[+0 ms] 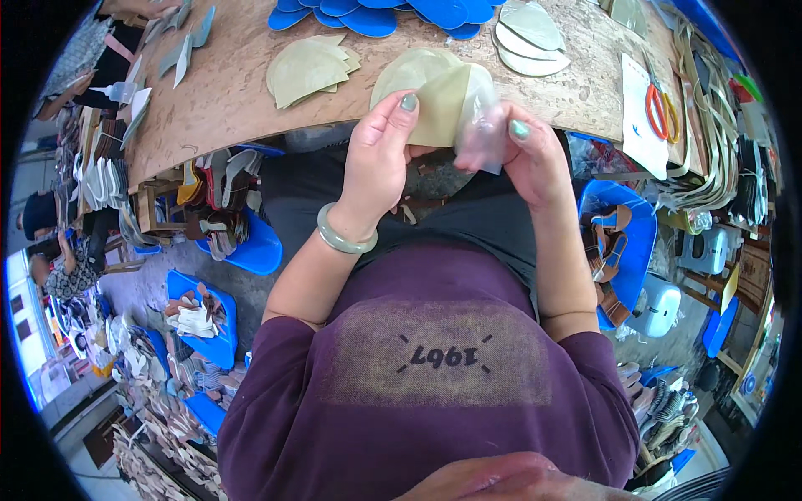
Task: The person repeatedly picks up beige and brown insole pieces from a table, aligns them, and presses them together by hand. They handle the pieces one at a time, occasionally flipping them over and placing them back on the table or into a nearby bin.
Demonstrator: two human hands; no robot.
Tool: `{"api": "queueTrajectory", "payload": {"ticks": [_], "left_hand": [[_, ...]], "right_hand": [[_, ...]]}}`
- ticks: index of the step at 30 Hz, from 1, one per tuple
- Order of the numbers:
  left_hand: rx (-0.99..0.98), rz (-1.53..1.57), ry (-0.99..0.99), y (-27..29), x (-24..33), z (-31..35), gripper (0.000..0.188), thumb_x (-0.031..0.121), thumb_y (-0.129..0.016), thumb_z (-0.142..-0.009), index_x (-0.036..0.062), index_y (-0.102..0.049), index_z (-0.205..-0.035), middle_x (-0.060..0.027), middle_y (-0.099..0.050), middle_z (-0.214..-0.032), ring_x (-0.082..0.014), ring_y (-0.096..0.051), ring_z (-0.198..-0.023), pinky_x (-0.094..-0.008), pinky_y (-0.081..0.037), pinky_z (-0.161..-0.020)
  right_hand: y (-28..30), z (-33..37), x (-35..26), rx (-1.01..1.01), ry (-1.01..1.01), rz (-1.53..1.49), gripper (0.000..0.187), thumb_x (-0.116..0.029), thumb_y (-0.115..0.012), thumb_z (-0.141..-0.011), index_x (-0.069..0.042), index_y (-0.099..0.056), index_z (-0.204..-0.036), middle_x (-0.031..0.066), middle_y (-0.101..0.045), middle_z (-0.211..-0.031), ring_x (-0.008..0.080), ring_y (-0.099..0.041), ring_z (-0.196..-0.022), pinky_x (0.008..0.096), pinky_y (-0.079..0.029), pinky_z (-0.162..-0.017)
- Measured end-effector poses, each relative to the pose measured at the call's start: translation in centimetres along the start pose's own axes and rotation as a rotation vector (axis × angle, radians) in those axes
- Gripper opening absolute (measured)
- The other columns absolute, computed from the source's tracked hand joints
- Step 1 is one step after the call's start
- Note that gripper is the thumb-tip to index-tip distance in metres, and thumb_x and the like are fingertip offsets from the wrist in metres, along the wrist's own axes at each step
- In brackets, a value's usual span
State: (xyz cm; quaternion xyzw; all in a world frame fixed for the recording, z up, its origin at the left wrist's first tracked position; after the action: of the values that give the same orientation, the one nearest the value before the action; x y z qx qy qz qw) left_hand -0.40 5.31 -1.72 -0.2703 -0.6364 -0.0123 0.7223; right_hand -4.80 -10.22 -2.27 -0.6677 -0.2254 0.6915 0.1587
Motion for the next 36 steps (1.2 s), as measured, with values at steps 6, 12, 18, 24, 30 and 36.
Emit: {"api": "queueTrajectory", "payload": {"ticks": [6, 12, 18, 24, 30, 36], "left_hand": [[-0.118, -0.812, -0.317, -0.7, 1.5, 1.2, 0.026, 0.018, -0.045, -0.101, 0.0008, -0.059, -0.115, -0.0045, -0.066, -0.094, -0.0105, -0.060, -0.086, -0.0246, -0.047, -0.077], [0.057, -0.130, -0.110, 4.4, 3.6, -1.1, 0.030, 0.024, -0.044, -0.101, -0.0009, -0.055, -0.114, -0.0092, -0.067, -0.092, -0.0152, -0.067, -0.073, -0.0258, -0.055, -0.060], [-0.257, 0.355, 0.318, 1.6, -1.4, -0.2, 0.031, 0.026, -0.047, -0.100, 0.0004, -0.056, -0.115, -0.0057, -0.067, -0.090, -0.0105, -0.065, -0.069, -0.0223, -0.052, -0.054], [-0.493, 0.360, 0.503, -2.8, -2.8, 2.1, 0.031, 0.024, -0.050, -0.098, 0.0001, -0.055, -0.118, -0.0036, -0.063, -0.083, -0.0088, -0.055, -0.062, -0.0209, -0.044, -0.055], [-0.195, 0.090, 0.222, 0.3, 0.7, 0.7, 0.038, 0.012, -0.049, -0.098, -0.0039, -0.046, -0.133, -0.0111, -0.061, -0.116, -0.0146, -0.062, -0.100, -0.0276, -0.051, -0.085], [-0.031, -0.452, -0.185, 0.2, 1.4, 0.6, 0.028, 0.005, -0.056, -0.093, -0.0024, -0.061, -0.119, -0.0097, -0.068, -0.104, -0.0100, -0.062, -0.092, -0.0241, -0.051, -0.080]], "right_hand": [[2.0, 1.6, 0.0, 0.143, 0.029, 0.492, 0.025, -0.024, -0.058, -0.088, -0.001, -0.059, -0.080, 0.0071, -0.062, -0.072, 0.0150, -0.061, -0.065, 0.0259, -0.048, -0.060], [13.1, 9.2, -0.2, 0.434, 0.002, 0.492, 0.029, -0.017, -0.058, -0.088, -0.007, -0.050, -0.062, 0.0044, -0.057, -0.062, 0.0111, -0.052, -0.052, 0.0250, -0.043, -0.052], [10.8, 9.3, -2.9, 0.580, -0.009, 1.201, 0.032, -0.012, -0.070, -0.082, 0.002, -0.064, -0.110, 0.0134, -0.069, -0.104, 0.0207, -0.065, -0.096, 0.0310, -0.051, -0.081], [0.6, 1.5, -2.5, 0.084, 0.148, 0.318, 0.037, -0.003, -0.066, -0.085, 0.001, -0.053, -0.119, 0.0061, -0.064, -0.105, 0.0121, -0.060, -0.096, 0.0263, -0.049, -0.084], [0.3, -0.6, -1.9, 0.161, 0.139, 0.494, 0.019, -0.004, -0.068, -0.084, 0.002, -0.064, -0.101, 0.0023, -0.066, -0.092, 0.0070, -0.060, -0.082, 0.0214, -0.049, -0.074], [-2.7, 1.3, -4.4, 0.414, 0.587, 1.129, 0.019, -0.006, -0.069, -0.083, -0.001, -0.067, -0.101, 0.0039, -0.068, -0.089, 0.0081, -0.062, -0.078, 0.0220, -0.050, -0.068]]}}
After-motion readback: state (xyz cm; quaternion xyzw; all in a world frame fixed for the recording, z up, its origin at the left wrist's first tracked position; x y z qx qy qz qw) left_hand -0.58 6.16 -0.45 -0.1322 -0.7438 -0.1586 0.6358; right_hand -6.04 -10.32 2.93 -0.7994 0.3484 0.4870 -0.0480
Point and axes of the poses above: each hand's wrist, its own z-axis away from the middle knuckle, its own y-axis out of the back of the hand, x = y × z, the point moved 5 cm from there along -z, towards the middle knuckle
